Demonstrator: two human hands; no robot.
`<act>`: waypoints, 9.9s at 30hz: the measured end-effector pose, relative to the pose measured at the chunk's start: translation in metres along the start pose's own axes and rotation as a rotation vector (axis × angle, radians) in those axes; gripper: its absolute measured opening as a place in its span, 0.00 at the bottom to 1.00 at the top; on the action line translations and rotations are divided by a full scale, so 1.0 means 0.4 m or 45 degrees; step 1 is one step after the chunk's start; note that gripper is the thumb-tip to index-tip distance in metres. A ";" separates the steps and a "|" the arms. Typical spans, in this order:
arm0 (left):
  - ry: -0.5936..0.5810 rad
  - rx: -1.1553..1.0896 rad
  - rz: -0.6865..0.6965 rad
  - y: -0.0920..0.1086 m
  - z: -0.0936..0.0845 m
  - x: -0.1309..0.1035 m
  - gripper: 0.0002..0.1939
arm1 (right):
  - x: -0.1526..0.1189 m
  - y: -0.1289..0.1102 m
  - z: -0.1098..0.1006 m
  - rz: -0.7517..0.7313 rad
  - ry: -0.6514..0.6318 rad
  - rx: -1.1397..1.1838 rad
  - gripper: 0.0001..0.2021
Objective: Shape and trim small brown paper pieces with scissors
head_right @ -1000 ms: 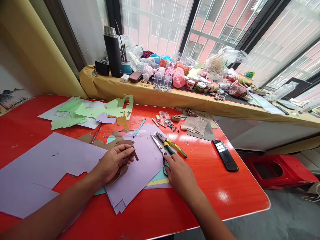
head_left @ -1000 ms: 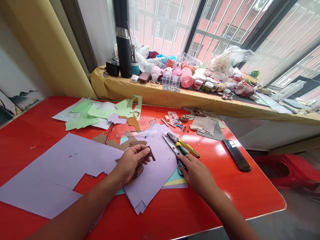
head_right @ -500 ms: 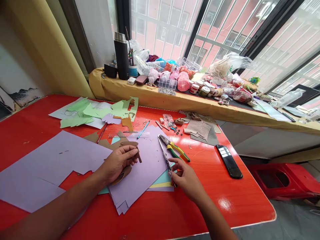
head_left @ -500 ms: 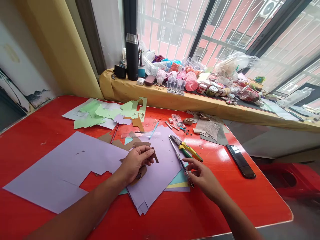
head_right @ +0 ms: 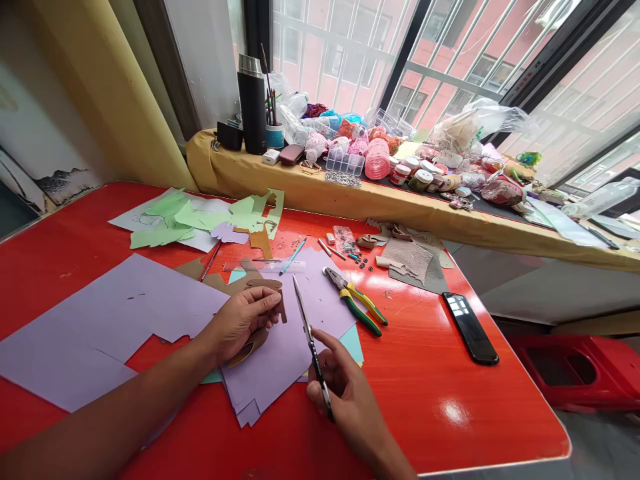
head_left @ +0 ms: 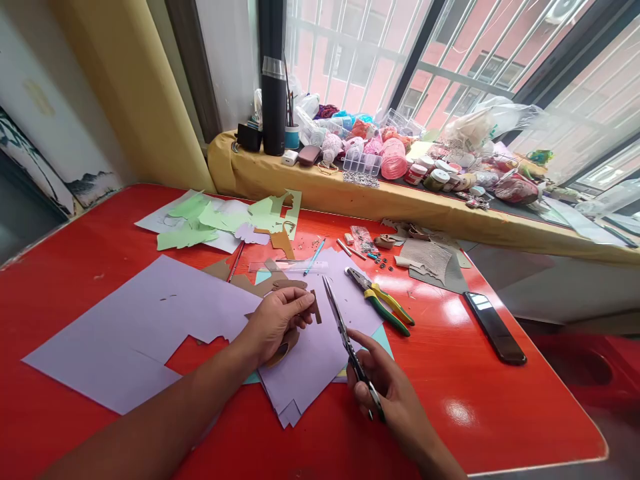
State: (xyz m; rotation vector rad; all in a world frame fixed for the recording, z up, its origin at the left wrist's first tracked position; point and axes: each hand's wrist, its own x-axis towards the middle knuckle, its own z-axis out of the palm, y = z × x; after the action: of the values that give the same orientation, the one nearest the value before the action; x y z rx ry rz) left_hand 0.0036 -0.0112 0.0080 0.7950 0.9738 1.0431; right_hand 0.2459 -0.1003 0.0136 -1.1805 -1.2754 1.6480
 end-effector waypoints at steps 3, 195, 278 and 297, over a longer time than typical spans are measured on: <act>0.010 -0.007 0.000 0.005 0.003 -0.001 0.19 | 0.003 0.002 0.026 -0.003 -0.015 0.028 0.40; 0.171 -0.008 0.118 -0.014 0.026 0.007 0.21 | -0.022 0.002 0.084 0.149 0.036 0.193 0.38; -0.312 1.392 0.417 -0.027 0.052 -0.048 0.17 | 0.036 -0.146 -0.010 0.075 -0.156 -1.745 0.30; -0.302 1.535 0.394 -0.046 0.029 -0.028 0.23 | 0.001 -0.097 -0.092 -0.370 0.290 -1.216 0.16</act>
State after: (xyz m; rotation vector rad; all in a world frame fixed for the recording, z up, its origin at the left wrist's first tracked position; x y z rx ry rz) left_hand 0.0183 -0.0284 -0.0012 2.0526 1.2677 0.4965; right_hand 0.2812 -0.0793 0.0478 -1.5442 -2.0381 0.6298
